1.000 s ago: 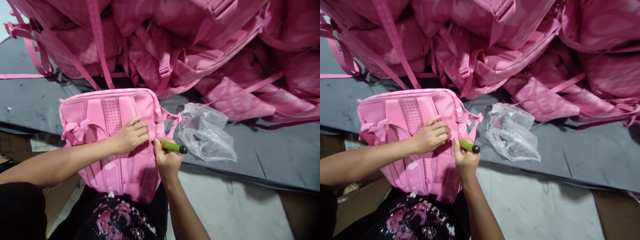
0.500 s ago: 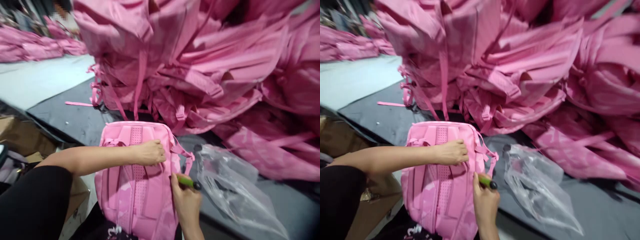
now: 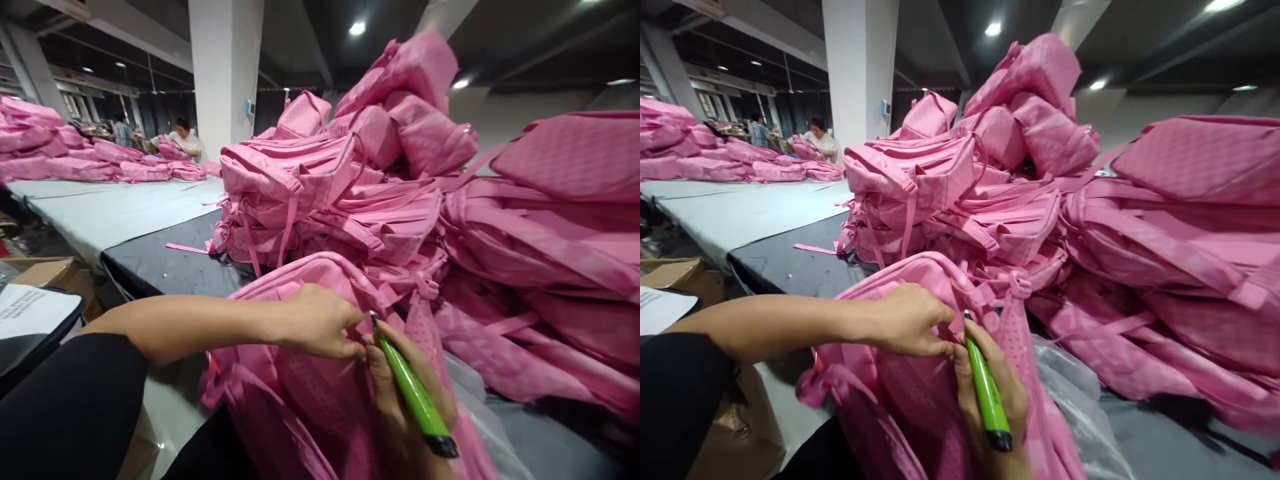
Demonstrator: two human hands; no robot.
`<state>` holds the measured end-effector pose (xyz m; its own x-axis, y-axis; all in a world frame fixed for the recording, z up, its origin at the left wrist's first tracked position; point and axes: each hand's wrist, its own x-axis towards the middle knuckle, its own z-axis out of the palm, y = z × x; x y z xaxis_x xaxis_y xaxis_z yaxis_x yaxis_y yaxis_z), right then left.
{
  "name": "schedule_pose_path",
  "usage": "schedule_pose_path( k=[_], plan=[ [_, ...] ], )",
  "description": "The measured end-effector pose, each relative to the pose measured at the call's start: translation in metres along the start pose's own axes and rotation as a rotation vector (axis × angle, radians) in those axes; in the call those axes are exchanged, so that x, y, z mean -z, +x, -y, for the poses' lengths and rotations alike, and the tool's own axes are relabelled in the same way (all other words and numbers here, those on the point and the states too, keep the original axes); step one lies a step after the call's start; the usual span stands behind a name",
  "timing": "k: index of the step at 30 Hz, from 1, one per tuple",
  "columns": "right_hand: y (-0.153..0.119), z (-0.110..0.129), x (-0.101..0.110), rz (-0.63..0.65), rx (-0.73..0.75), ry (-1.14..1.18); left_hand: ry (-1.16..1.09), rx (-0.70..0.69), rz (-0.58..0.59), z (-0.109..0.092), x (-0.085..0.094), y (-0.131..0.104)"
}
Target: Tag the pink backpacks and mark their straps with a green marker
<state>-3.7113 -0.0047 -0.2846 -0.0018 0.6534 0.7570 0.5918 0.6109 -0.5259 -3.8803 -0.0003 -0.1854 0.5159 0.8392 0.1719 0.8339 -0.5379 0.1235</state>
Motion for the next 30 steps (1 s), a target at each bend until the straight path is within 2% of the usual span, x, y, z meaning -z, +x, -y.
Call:
schedule_pose_path(
  k=[2,5,6,8,10,11,13,16,21,23,27,28,30],
  plan=[
    [-0.011,-0.012,0.001,0.074,0.038,0.046,-0.072,-0.007,0.059,0.007,-0.023,-0.005],
    [-0.044,-0.043,-0.011,0.225,0.077,0.139,-0.167,-0.128,0.142,0.030,-0.077,-0.006],
    [-0.054,-0.052,-0.015,0.252,0.080,0.146,-0.167,-0.160,0.113,0.038,-0.092,-0.005],
    [-0.066,-0.064,-0.020,0.263,0.078,0.120,-0.105,-0.184,-0.054,0.048,-0.110,0.000],
    [-0.068,-0.068,-0.021,0.264,0.086,0.086,-0.040,-0.184,-0.194,0.052,-0.116,0.011],
    [-0.067,-0.067,-0.022,0.267,0.101,0.080,-0.006,-0.190,-0.200,0.053,-0.117,0.018],
    [-0.065,-0.062,-0.022,0.277,0.113,0.087,0.052,-0.175,-0.081,0.053,-0.120,0.035],
    [-0.071,-0.052,-0.020,0.333,0.070,0.122,0.113,-0.119,0.105,0.055,-0.134,0.058],
    [-0.073,-0.059,-0.005,0.507,0.083,0.189,0.129,-0.159,0.107,0.060,-0.155,0.073],
    [-0.065,-0.069,-0.003,0.540,0.018,0.186,0.138,-0.166,0.090,0.058,-0.155,0.071],
    [-0.056,-0.084,-0.010,0.476,-0.297,0.138,0.249,-0.166,0.117,0.052,-0.155,0.067],
    [-0.056,-0.087,-0.013,0.479,-0.340,0.109,0.287,-0.163,0.137,0.051,-0.157,0.067],
    [-0.057,-0.090,-0.016,0.520,-0.325,0.083,0.337,-0.151,0.163,0.049,-0.162,0.068]
  ],
)
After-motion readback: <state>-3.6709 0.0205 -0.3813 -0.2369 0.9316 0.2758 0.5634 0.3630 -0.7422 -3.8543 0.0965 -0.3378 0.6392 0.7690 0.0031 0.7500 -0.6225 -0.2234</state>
